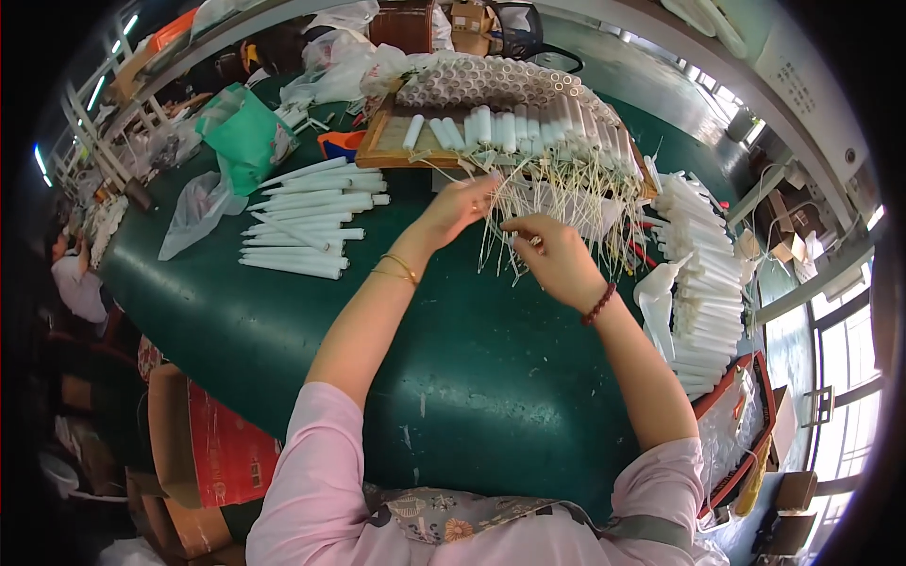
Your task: Assembling white plastic components by inserting and securing wire elements at a factory workbench.
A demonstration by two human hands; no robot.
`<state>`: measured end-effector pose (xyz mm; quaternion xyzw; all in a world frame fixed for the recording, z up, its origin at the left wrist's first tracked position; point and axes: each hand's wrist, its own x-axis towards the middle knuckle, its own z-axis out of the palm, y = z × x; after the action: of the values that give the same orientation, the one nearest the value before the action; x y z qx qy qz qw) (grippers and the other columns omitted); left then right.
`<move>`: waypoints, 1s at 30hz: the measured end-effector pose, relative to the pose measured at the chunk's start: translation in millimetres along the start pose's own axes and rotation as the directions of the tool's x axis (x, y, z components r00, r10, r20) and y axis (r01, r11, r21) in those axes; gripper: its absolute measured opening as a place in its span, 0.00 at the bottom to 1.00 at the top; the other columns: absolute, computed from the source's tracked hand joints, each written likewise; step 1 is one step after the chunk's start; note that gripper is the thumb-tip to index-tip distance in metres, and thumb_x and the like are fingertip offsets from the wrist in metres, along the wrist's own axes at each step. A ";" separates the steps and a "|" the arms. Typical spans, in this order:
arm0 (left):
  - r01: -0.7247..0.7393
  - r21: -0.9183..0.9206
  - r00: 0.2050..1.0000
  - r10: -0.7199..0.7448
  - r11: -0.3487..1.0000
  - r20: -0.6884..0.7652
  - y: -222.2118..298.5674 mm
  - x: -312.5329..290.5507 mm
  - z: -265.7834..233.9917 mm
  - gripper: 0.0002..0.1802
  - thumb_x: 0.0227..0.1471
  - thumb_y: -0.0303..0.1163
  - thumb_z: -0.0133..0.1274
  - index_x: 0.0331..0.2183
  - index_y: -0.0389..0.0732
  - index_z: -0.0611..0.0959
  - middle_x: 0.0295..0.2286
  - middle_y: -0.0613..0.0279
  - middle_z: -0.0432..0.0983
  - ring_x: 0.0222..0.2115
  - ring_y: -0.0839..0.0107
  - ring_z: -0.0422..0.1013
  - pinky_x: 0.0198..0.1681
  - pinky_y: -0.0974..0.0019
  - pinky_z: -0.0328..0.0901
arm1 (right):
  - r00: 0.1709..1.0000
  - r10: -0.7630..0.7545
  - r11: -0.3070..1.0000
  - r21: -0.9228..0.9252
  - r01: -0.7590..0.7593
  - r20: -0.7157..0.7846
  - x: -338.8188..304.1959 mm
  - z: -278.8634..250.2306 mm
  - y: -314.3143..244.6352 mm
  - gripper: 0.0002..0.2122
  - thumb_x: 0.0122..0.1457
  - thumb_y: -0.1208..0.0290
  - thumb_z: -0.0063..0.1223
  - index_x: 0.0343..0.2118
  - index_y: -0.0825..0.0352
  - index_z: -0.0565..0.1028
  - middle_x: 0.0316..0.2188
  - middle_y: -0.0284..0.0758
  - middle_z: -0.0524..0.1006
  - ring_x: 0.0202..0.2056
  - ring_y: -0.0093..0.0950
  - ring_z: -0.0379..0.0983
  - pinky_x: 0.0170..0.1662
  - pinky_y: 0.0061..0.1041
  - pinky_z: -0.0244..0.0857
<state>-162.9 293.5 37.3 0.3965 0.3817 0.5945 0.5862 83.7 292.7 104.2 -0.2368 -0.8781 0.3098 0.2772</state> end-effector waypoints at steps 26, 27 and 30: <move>0.226 -0.281 0.974 -0.225 0.933 0.039 64.7 -60.4 -12.0 0.19 0.68 0.43 0.50 0.45 0.37 0.82 0.25 0.63 0.78 0.27 0.65 0.78 0.44 0.54 0.77 | 0.985 0.156 0.816 -0.553 -0.170 -0.073 41.9 -13.4 39.1 0.16 0.68 0.56 0.53 0.37 0.62 0.86 0.32 0.44 0.84 0.37 0.47 0.82 0.44 0.44 0.75; 0.265 -0.193 0.960 -0.277 0.945 -0.040 67.9 -59.9 -1.0 0.20 0.68 0.45 0.51 0.46 0.37 0.83 0.27 0.60 0.80 0.29 0.63 0.80 0.44 0.54 0.77 | 0.972 0.229 0.697 -0.706 -0.127 0.052 39.3 -17.9 47.1 0.15 0.67 0.56 0.54 0.38 0.61 0.86 0.32 0.43 0.85 0.37 0.46 0.82 0.44 0.44 0.75; 0.297 -0.087 0.954 -0.300 0.951 -0.020 59.8 -61.9 -12.4 0.25 0.68 0.50 0.50 0.47 0.36 0.84 0.35 0.51 0.85 0.38 0.58 0.83 0.48 0.56 0.76 | 0.986 0.159 0.840 -0.531 -0.108 0.050 40.5 -20.6 23.0 0.15 0.64 0.55 0.56 0.44 0.58 0.85 0.33 0.42 0.85 0.37 0.46 0.83 0.44 0.44 0.76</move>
<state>-198.0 230.5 85.9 0.2995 0.4219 0.5209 0.6790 72.6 341.0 115.9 -0.3498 -0.9224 0.0864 0.1389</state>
